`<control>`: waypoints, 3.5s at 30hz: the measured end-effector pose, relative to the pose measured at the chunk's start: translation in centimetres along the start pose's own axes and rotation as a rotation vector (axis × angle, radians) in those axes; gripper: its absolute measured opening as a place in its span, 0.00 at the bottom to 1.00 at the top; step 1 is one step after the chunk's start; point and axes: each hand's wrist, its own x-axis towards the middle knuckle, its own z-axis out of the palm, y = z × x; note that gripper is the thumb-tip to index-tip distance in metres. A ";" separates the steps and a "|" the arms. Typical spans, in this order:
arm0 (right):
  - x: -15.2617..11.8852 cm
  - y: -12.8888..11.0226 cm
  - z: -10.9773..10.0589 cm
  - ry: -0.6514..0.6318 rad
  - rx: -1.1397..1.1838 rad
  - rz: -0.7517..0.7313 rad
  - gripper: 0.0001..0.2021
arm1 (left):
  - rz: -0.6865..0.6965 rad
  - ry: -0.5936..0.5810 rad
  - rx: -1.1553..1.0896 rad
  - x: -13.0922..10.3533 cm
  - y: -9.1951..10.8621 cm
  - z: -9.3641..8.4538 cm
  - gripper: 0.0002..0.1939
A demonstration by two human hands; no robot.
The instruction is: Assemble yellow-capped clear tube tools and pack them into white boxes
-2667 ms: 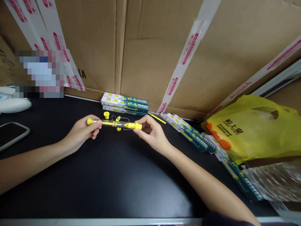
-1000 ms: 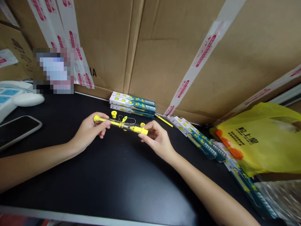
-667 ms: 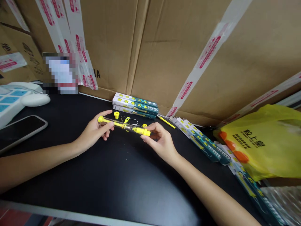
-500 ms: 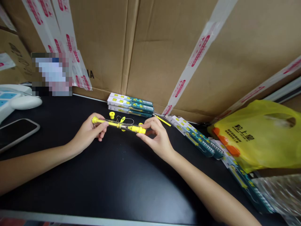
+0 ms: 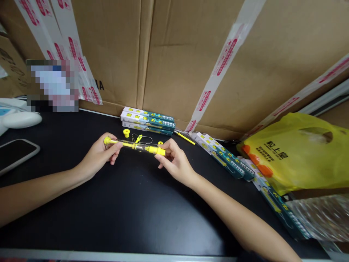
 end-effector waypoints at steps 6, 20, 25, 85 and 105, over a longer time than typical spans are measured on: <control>-0.2 -0.2 0.1 -0.023 0.032 0.042 0.11 | -0.034 -0.008 -0.021 0.0 0.0 -0.1 0.15; 2.2 -0.9 -4.2 0.129 0.060 0.003 0.13 | -0.003 -0.071 -0.129 0.5 1.0 -0.4 0.17; 2.1 -0.8 -4.3 0.142 0.069 0.015 0.13 | -0.013 -0.069 -0.132 0.3 1.0 -0.4 0.15; 2.2 0.1 -4.0 0.091 0.202 0.138 0.14 | -0.062 -0.031 0.010 0.8 0.2 -0.5 0.14; 1.5 -0.2 -2.7 0.076 0.022 0.028 0.14 | 0.168 -0.119 0.092 0.6 -0.5 -0.7 0.12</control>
